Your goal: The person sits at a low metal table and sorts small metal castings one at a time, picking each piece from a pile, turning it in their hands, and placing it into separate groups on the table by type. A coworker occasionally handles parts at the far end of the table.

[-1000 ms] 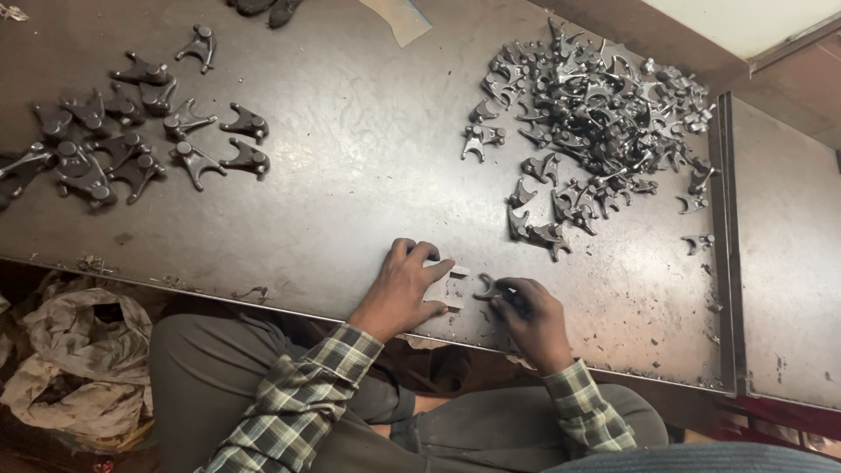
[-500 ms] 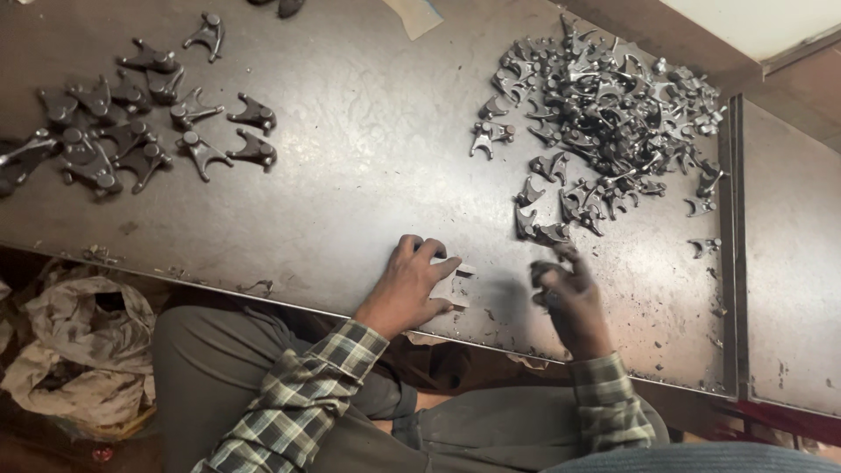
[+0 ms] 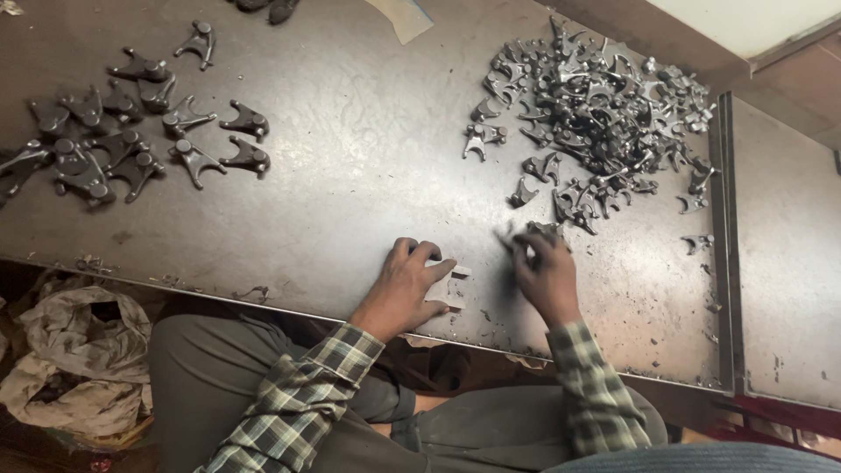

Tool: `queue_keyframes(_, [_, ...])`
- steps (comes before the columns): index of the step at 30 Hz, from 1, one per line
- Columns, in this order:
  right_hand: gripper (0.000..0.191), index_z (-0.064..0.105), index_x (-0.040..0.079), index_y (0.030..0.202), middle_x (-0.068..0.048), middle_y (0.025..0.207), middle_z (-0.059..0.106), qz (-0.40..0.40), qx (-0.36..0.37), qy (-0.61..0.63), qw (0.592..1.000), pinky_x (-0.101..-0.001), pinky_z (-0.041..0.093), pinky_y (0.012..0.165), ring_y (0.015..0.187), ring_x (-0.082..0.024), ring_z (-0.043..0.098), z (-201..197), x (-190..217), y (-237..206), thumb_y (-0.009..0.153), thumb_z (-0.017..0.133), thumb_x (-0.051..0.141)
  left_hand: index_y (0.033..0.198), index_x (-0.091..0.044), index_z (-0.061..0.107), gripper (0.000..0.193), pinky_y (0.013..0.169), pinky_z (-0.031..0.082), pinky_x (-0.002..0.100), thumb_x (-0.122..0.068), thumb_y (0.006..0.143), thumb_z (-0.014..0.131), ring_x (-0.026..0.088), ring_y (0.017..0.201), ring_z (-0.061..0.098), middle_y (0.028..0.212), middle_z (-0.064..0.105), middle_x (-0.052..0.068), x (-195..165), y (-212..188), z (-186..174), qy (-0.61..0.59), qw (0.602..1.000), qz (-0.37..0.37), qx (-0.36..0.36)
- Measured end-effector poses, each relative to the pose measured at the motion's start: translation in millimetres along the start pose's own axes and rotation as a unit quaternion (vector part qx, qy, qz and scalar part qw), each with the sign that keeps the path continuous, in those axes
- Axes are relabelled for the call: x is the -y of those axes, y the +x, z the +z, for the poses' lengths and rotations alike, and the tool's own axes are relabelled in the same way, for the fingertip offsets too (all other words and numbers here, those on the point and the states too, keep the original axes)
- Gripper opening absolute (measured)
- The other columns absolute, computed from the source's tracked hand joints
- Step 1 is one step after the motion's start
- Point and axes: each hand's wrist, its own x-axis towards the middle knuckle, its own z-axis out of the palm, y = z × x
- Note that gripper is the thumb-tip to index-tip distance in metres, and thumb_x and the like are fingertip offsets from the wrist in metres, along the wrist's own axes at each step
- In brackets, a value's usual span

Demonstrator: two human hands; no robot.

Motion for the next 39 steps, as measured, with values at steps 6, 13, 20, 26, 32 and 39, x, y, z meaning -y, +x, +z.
queue_keyframes(6, [0.027,0.076,0.007,0.109,-0.011,0.108,0.072,-0.073,0.072,0.075,0.992,-0.0298,0.058,0.067,0.077,-0.018,0.071,-13,11,-43,0.084,0.081,0.017,0.127,-0.012,0.07,0.07,0.102,0.045,0.048,-0.028,0.062,0.092,0.037,0.116,0.047,0.128,0.058,0.01,2,0,0,0.001,1.0,0.003,-0.005])
queue_keyframes(13, [0.028,0.076,0.007,0.108,-0.01,0.104,0.073,-0.118,0.088,0.093,0.985,-0.0314,0.057,0.069,0.079,-0.02,0.072,-6,30,-50,0.083,0.082,0.016,0.127,-0.012,0.07,0.07,0.103,0.045,0.048,-0.027,0.062,0.092,0.037,0.116,0.048,0.127,0.058,0.01,0,1,-1,-0.005,1.0,0.004,-0.003])
queue_keyframes(20, [0.037,0.073,0.007,0.117,-0.011,0.1,0.072,-0.033,0.154,0.143,0.977,-0.0318,0.056,0.067,0.078,-0.021,0.069,-7,10,-47,0.082,0.082,0.014,0.127,-0.011,0.07,0.071,0.103,0.044,0.049,-0.026,0.062,0.092,0.038,0.117,0.045,0.128,0.058,0.011,-2,0,-4,0.005,1.0,0.0,-0.003])
queue_keyframes(26, [0.033,0.064,0.006,0.103,-0.004,0.09,0.071,0.158,0.075,0.513,0.84,-0.0327,0.062,0.06,0.078,-0.016,0.073,-42,-49,-19,0.079,0.084,0.019,0.127,-0.011,0.07,0.07,0.104,0.044,0.049,-0.026,0.062,0.092,0.037,0.119,0.045,0.129,0.057,0.01,-2,0,-3,0.001,1.0,-0.015,0.004])
queue_keyframes(32, [0.037,0.07,0.001,0.118,-0.013,0.096,0.076,-0.006,-0.062,-0.009,0.998,-0.0307,0.06,0.074,0.081,-0.017,0.074,-21,-50,20,0.085,0.082,0.013,0.127,-0.011,0.07,0.071,0.104,0.044,0.049,-0.025,0.061,0.092,0.038,0.118,0.045,0.129,0.057,0.01,1,1,-4,0.004,1.0,-0.01,0.007])
queue_keyframes(39, [0.031,0.081,0.008,0.109,-0.006,0.088,0.079,-0.023,0.045,0.059,0.997,-0.025,0.059,0.067,0.075,-0.011,0.072,-21,-27,-1,0.078,0.077,0.004,0.127,-0.012,0.07,0.071,0.104,0.044,0.049,-0.025,0.061,0.092,0.038,0.118,0.046,0.128,0.058,0.01,2,1,-3,-0.006,1.0,-0.006,-0.002])
